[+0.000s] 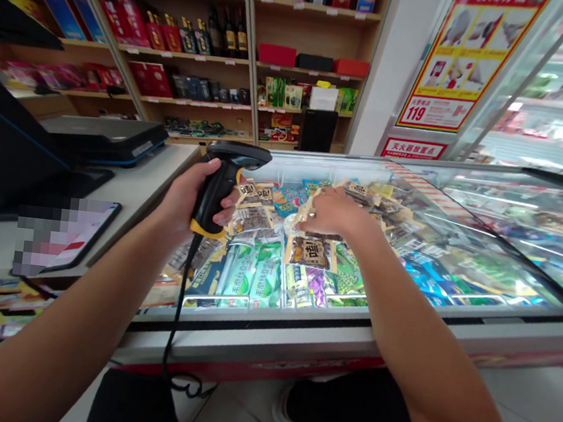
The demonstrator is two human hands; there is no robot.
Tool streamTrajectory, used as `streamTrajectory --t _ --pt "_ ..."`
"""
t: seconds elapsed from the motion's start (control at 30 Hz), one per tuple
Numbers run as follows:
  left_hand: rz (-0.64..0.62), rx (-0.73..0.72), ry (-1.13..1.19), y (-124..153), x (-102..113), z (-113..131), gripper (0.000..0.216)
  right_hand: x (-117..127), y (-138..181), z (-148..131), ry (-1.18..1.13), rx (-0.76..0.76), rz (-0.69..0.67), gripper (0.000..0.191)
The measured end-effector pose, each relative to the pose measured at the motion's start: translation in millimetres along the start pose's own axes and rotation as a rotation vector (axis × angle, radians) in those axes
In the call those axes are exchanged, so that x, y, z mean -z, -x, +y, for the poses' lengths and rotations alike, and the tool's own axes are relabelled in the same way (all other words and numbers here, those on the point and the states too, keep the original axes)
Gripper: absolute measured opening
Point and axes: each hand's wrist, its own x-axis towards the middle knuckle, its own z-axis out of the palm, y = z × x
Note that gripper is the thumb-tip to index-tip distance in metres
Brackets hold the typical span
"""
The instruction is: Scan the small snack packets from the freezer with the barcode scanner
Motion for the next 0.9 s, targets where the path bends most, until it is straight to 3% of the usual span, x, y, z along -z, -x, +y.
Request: streamTrajectory --t 0.13,0.27,0.4,0.53,0.63,0.8,0.9 --pt "0.02 -0.004 0.021 -0.9 0.2 -0.6 0.043 -19.9 -7.1 -41.0 -0.17 0.27 0.191 0.052" --pt "0.031 -0.001 0.02 -0.3 -1.2 -0.8 0.042 -43.2 -18.1 -76.4 -0.321 0.421 0.118 0.046" --pt "0.035 0.005 0.021 -0.7 -0.8 -0.3 0.041 -51.9 -23.5 -83.8 -0.317 0.321 0.085 0.053" --pt "0.044 0.018 0.035 -0.2 -1.0 0.8 0.04 -41.9 -21.6 -74.9 -0.454 0.19 0.013 0.051" --pt "0.045 0.024 0.039 1.3 -3.0 1.0 0.038 -33.1 -21.7 -63.3 -0.775 0.056 0.075 0.039" --pt "-0.027 0.061 0.001 3.0 -6.8 -6.2 0.034 -25.6 -28.7 -44.3 -1.568 -0.175 0.165 0.03" --pt "-0.09 0.123 -0.026 3.4 -9.3 -13.4 0.036 -22.3 -33.7 -35.8 -1.733 -0.276 0.171 0.03"
